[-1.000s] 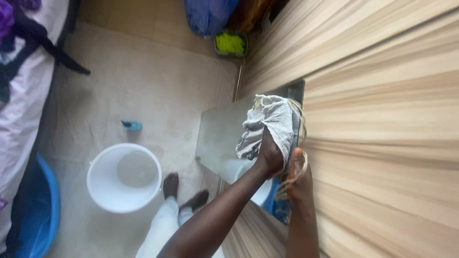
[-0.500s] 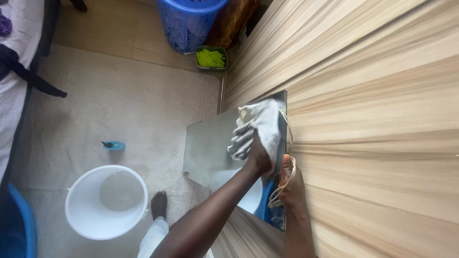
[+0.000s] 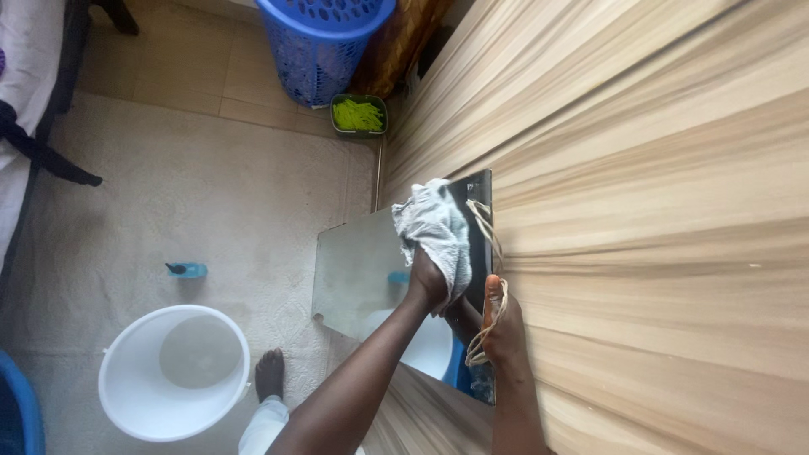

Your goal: The person wipes a wall-mounted mirror with a cloth, then dips the cloth into a bucket of water, wrings it out, and resumes wiping the mirror surface.

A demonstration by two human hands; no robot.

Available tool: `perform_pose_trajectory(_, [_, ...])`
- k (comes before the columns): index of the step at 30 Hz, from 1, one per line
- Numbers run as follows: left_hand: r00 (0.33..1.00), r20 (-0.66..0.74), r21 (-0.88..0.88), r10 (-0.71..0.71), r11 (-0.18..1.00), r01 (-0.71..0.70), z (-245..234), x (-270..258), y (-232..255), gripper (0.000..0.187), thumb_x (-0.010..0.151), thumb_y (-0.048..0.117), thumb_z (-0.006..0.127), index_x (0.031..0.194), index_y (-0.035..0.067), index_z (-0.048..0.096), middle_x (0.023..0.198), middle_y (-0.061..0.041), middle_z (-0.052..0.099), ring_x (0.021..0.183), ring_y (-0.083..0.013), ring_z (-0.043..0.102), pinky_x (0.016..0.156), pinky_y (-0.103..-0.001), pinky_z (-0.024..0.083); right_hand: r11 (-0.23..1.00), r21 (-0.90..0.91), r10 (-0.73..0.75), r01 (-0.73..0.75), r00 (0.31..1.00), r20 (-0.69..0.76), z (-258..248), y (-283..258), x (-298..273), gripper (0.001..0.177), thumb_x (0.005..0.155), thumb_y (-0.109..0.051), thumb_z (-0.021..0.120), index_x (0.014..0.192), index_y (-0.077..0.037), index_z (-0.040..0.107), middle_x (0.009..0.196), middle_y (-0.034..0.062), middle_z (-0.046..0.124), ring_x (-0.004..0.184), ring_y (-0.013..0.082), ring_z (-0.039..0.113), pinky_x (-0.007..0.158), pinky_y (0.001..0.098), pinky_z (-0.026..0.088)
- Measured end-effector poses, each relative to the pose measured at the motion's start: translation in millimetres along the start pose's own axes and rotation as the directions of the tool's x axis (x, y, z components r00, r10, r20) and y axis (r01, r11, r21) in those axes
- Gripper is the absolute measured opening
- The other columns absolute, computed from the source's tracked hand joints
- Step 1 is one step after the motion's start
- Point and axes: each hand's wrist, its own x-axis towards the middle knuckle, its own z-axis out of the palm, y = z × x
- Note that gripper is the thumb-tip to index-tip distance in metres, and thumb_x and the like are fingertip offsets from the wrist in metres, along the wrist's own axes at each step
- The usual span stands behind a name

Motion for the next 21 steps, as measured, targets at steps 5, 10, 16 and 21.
perform_pose_trajectory(5, [0.988,0.037,0.291,0.147,0.945,-0.151,9.4,-37.9,-2.3,0.056,0.099,0.019,0.062,0.148,-0.003,0.046,0.149,-0.021,0.052,0.141,-0.0349,0.048,0.119,-0.043,0.035,0.98,0.038,-0.194,0.193,0.98,0.037,2.3,0.4,-3.5,0.081,0.095,-0.078,0.034,0.088,-0.001,0.057,0.073,0.0001,0.05,0.068,0.0122,0.047,0.058,0.0307,0.042])
perform_pose_trajectory(10, [0.961,0.152,0.442,0.232,0.854,-0.276,17.8,-83.6,44.1,0.051,0.099,0.023,0.067,0.141,0.0,0.052,0.142,-0.019,0.057,0.138,-0.0333,0.053,0.12,-0.043,0.038,0.974,0.067,-0.221,0.218,0.974,0.047,6.7,-0.7,-3.2,0.077,0.092,-0.078,0.036,0.092,-0.005,0.06,0.079,0.0006,0.059,0.074,0.0124,0.055,0.066,0.0292,0.049])
perform_pose_trajectory(16, [0.998,0.007,0.405,0.063,0.912,-0.06,8.9,-26.3,19.2,0.047,0.092,0.023,0.069,0.131,-0.002,0.057,0.131,-0.021,0.06,0.126,-0.0349,0.055,0.11,-0.045,0.04,0.993,0.092,-0.075,0.072,0.996,0.038,0.3,5.3,1.1,0.073,0.093,-0.078,0.038,0.082,-0.008,0.051,0.064,-0.0042,0.035,0.054,0.0101,0.033,0.045,0.0295,0.024])
perform_pose_trajectory(21, [0.979,-0.197,0.289,-0.043,0.952,0.1,-17.6,-9.1,-29.3,0.039,0.093,0.02,0.066,0.123,-0.004,0.061,0.123,-0.023,0.062,0.117,-0.037,0.058,0.103,-0.046,0.043,1.0,-0.014,-0.026,0.026,1.0,0.005,4.0,-2.2,-7.6,0.072,0.087,-0.08,0.032,0.076,-0.011,0.051,0.058,-0.0053,0.036,0.048,0.0089,0.035,0.04,0.0306,0.026])
